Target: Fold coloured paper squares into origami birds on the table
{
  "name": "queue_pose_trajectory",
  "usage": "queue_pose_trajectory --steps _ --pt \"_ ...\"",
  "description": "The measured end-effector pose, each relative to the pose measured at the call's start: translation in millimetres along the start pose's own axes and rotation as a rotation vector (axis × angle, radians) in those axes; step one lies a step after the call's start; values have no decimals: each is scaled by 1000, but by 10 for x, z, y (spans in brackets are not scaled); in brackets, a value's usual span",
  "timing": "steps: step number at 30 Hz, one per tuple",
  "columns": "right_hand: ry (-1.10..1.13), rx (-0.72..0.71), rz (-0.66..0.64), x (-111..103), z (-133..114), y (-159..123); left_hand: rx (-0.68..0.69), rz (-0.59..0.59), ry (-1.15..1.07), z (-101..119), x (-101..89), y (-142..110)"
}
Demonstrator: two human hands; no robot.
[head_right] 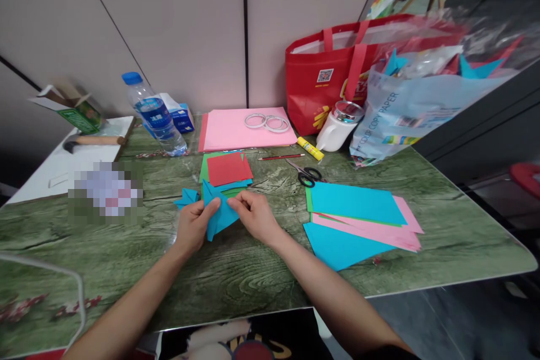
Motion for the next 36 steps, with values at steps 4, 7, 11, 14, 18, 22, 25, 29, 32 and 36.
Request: queue_pose_trajectory --steps 4,7,11,14,18,22,25,29,32,36 --pt "97 115 -19 -9 91 6 7 27 -39 -75 -41 35" --pt "157 148 -106 10 117 24 10 130 -106 -162 -151 79" --pt "141 100 -64 -53 98 57 -25 145 -192 -228 -175 108" --pt "215 73 76 -118 116 65 -67 164 -207 -236 -154 84" --pt "325 53 67 -45 137 59 -58 89 -127 -189 -48 49" --pt "308 51 29 -27 119 47 -37 -16 -48 -139 23 58" --pt "271 70 -147 20 78 38 -77 -76 -31 -121 19 83" --pt "130 -39 -267 -33 -54 23 -255 -343 -74 -169 133 33" --pt "-160 -317 -231 -119 -234 -55 -299 -462 -36 -188 169 -13" --pt "-517 -617 -204 -109 -304 -361 -272 -598 44 -220 268 -60"
Point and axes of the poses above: each hand's wrist, its own y-axis towards the middle knuckle, its own x-axis out of the palm, z = x × y, the point moved 7 cm from there along y, towards the middle knuckle, and after that the axes turned 1 degree about y, right-handed, at the moved point
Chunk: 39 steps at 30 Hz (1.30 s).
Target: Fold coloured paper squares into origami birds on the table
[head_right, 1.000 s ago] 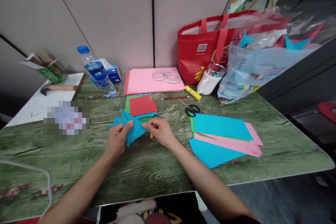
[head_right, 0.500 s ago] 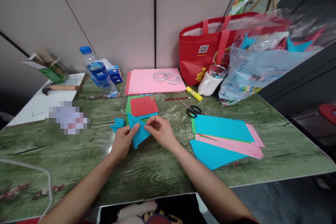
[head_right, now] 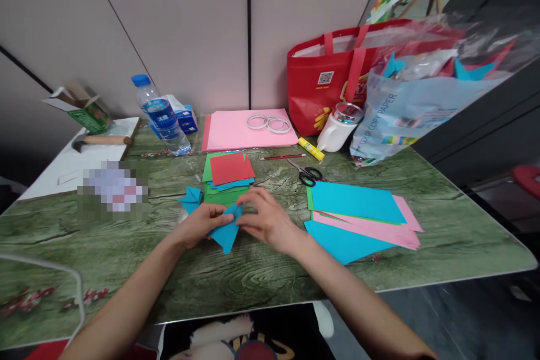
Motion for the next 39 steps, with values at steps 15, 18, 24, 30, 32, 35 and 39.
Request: queue_pose_trajectory --steps 15,18,24,30,32,35,39 --pt "30 130 46 210 -87 -585 642 100 1047 105 494 -761" --pt "43 143 40 220 -108 -596 675 124 1089 37 509 -699" --pt "103 237 56 203 -54 -622 715 204 1198 143 512 -618" --pt "137 268 17 247 17 -634 754 106 1102 147 539 -563" --pt "134 266 15 253 11 -630 750 125 1054 146 531 -562" --pt "131 276 16 256 -16 -623 740 161 1000 153 525 -573" --pt "133 328 17 264 -43 -605 705 173 939 137 512 -543"
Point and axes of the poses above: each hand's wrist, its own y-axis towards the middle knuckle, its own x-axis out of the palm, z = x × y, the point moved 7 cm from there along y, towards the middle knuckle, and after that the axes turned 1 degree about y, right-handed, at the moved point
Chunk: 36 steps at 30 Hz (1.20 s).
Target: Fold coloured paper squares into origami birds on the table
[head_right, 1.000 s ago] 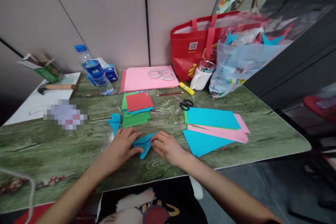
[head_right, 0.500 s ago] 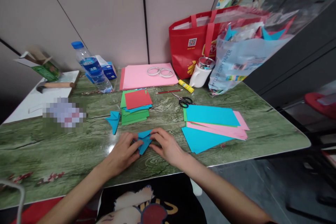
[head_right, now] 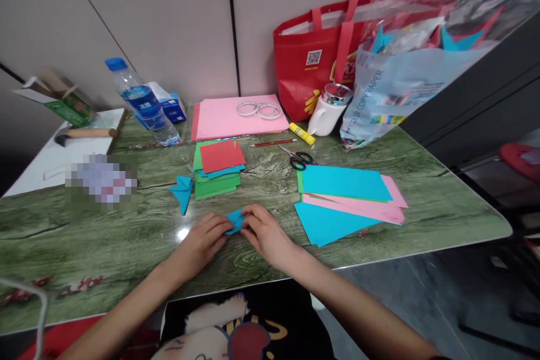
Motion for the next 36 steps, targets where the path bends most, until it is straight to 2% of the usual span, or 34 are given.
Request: queue_pose_trajectory --steps 4,7,11,18,28,31,36 --pt "-56 37 1 18 -29 35 -39 43 -93 -83 24 51" --pt "-107 48 -17 39 -43 72 -127 77 -157 -180 42 93" --pt "-165 78 -36 40 -28 111 -229 46 -135 -253 80 116" --pt "-7 210 -70 -4 115 173 -306 12 -106 -266 118 125" --pt "-10 370 -137 -36 294 334 -424 79 -161 -344 64 229" --pt "-21 308 -173 -16 262 361 -434 45 -103 -347 59 248" --pt "-104 256 -186 -13 189 372 -488 -26 160 -352 3 202"
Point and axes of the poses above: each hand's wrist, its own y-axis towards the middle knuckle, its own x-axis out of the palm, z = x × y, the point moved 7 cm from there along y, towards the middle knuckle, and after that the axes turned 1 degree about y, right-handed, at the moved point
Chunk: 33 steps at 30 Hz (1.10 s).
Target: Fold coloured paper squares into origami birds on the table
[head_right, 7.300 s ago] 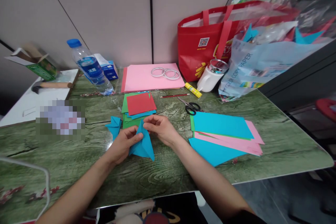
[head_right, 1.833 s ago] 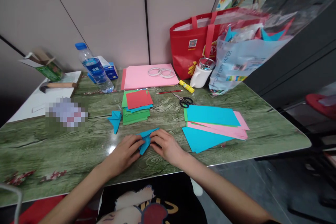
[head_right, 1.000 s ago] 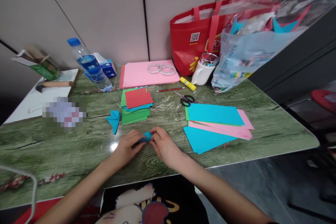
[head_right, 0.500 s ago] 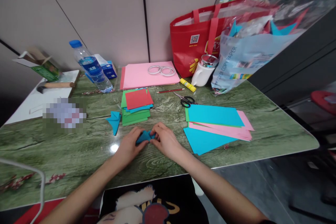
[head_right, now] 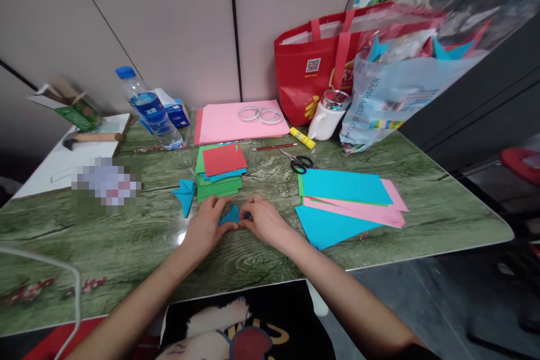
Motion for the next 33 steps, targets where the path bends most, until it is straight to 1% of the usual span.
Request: queue_pose_trajectory --steps 3,6,9,14,16,18,22,24,28,31,33 --pt "-35 -15 -9 -5 -34 3 -31 -8 75 -14 -30 -34" --pt "-112 1 -31 -8 -42 3 -98 -8 140 -68 -70 -76" --pt "-172 39 -57 -13 -34 -2 -170 -12 184 -166 -128 -137" --pt "-195 58 -75 -21 -28 -9 -259 -16 245 -338 -229 -228" --pt "-199 50 -72 -8 -43 -13 -262 -21 249 -361 -238 -239" --pt "-213 68 -65 20 -65 -22 -237 -32 238 -347 -223 -232" --pt "-308 189 -12 53 -124 -58 -203 -74 254 -305 -182 -198" --pt "-351 215 14 40 -169 -84 -207 -92 266 -300 -184 -177" --pt "-387 212 9 9 -167 -149 -209 -134 253 -299 -195 -148" --pt "-402 185 18 0 -127 -196 -214 -121 245 -304 -209 -155" --pt "-424 191 32 -39 -145 -234 -219 -105 231 -308 -210 -172"
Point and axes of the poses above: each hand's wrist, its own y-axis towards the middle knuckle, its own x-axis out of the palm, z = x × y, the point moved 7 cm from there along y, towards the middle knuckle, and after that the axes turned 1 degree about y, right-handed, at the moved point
